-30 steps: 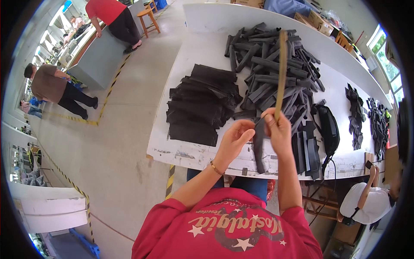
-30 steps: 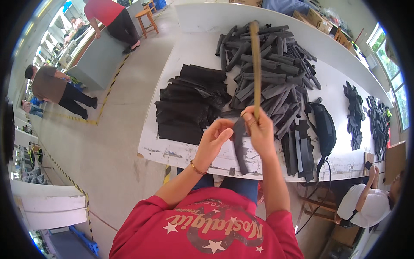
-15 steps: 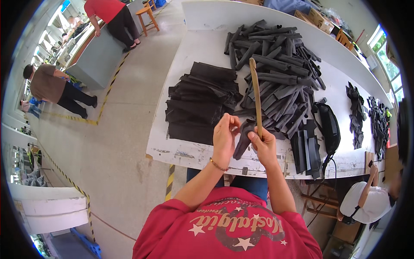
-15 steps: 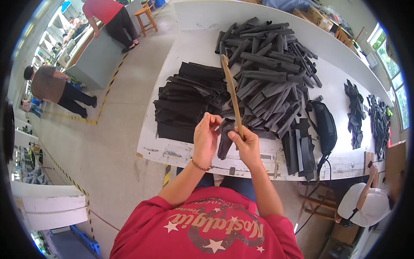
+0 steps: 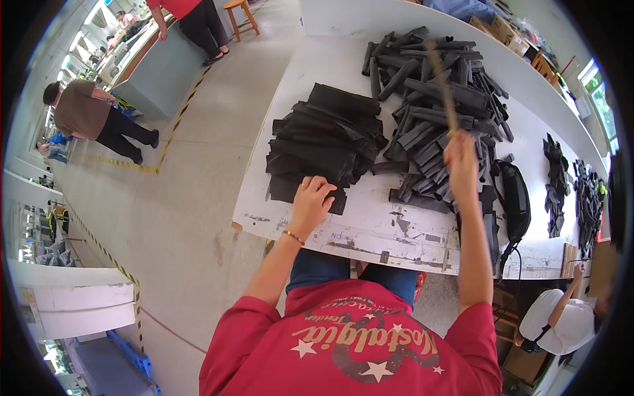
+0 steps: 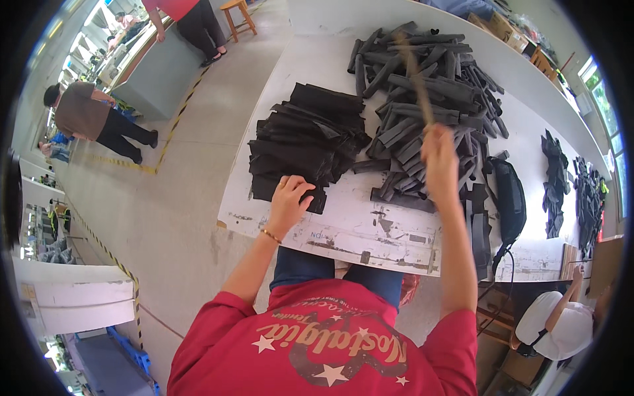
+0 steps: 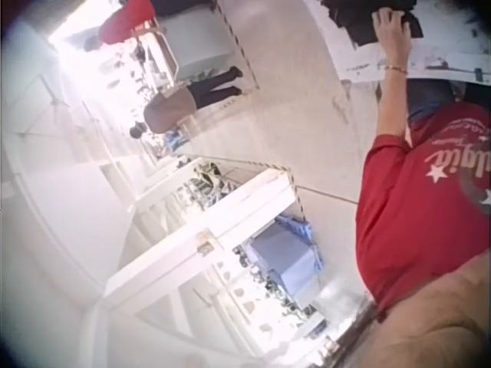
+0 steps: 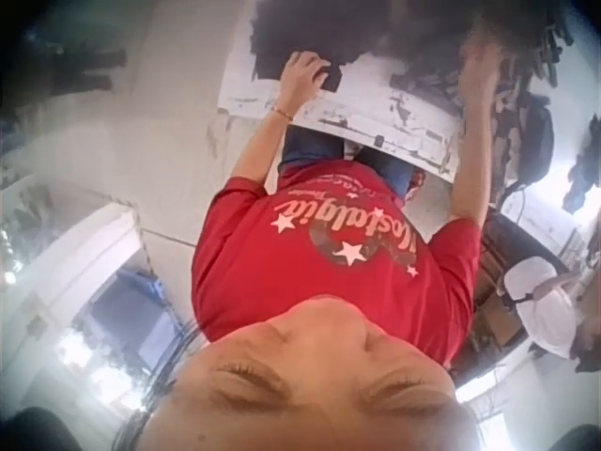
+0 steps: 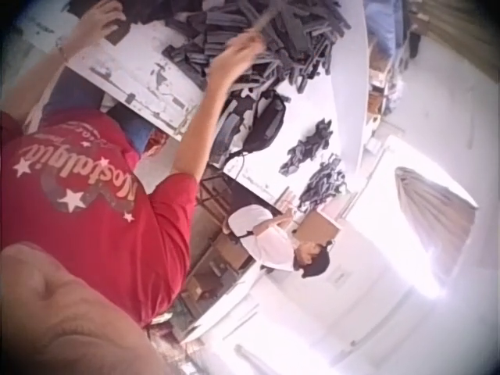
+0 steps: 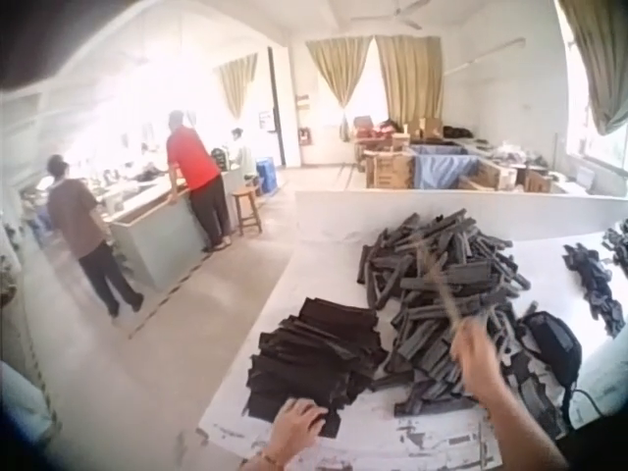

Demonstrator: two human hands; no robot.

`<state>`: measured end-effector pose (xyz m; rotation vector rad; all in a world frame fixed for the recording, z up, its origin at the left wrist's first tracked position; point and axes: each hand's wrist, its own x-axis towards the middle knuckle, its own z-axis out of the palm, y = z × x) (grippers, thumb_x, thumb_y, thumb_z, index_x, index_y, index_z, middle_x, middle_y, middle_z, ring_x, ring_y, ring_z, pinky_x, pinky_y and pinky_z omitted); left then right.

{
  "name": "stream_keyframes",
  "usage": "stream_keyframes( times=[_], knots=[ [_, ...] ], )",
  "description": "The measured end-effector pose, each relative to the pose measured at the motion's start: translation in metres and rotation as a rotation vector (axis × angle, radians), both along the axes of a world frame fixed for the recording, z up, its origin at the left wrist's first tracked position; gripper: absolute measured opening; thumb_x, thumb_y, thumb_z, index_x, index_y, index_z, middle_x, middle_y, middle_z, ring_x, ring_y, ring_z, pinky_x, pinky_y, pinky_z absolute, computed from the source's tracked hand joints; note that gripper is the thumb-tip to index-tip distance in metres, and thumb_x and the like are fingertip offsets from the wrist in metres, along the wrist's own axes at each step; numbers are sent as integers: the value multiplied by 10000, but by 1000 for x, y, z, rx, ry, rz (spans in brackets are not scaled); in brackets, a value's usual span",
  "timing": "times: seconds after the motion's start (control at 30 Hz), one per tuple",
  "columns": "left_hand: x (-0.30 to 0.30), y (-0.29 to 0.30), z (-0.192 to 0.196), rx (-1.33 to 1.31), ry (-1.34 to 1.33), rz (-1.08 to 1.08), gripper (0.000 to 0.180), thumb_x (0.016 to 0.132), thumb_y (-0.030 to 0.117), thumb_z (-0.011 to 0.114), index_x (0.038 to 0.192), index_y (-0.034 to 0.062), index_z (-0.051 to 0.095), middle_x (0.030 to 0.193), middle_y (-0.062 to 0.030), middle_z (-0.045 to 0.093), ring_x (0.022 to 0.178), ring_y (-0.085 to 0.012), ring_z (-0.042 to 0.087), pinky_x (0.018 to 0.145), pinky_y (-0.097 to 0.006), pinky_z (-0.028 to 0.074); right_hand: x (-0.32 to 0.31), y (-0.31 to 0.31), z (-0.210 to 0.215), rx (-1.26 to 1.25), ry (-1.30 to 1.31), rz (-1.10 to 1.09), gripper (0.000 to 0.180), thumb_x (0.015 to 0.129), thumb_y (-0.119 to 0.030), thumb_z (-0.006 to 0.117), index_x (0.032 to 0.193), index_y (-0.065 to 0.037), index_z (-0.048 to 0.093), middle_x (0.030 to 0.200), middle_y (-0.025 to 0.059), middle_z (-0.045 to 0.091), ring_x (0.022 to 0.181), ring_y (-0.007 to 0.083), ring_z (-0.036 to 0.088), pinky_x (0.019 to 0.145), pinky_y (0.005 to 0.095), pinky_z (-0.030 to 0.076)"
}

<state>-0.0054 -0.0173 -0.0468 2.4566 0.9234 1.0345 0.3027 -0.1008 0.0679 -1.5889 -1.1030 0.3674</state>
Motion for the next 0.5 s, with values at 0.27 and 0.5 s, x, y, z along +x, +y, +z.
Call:
stream_keyframes(
  times=[0.27,0.5],
  knots=[
    [-6,21,9,-1,62,-142,69,713,76,683,777,84,658,839,-31,517,880,-238,486,758,-334,419,-30,-112,-58,-381,-287,320,177,854,-126,614,994,-28,658,840,163,656,678,289,626,605,339,468],
    [1,13,22,-38,35,-190,73,713,88,694,781,76,668,843,-24,522,890,-232,481,783,-330,412,-34,-117,-65,-388,-396,376,168,846,-167,615,968,-60,661,764,142,638,644,320,604,576,382,459]
  ],
)
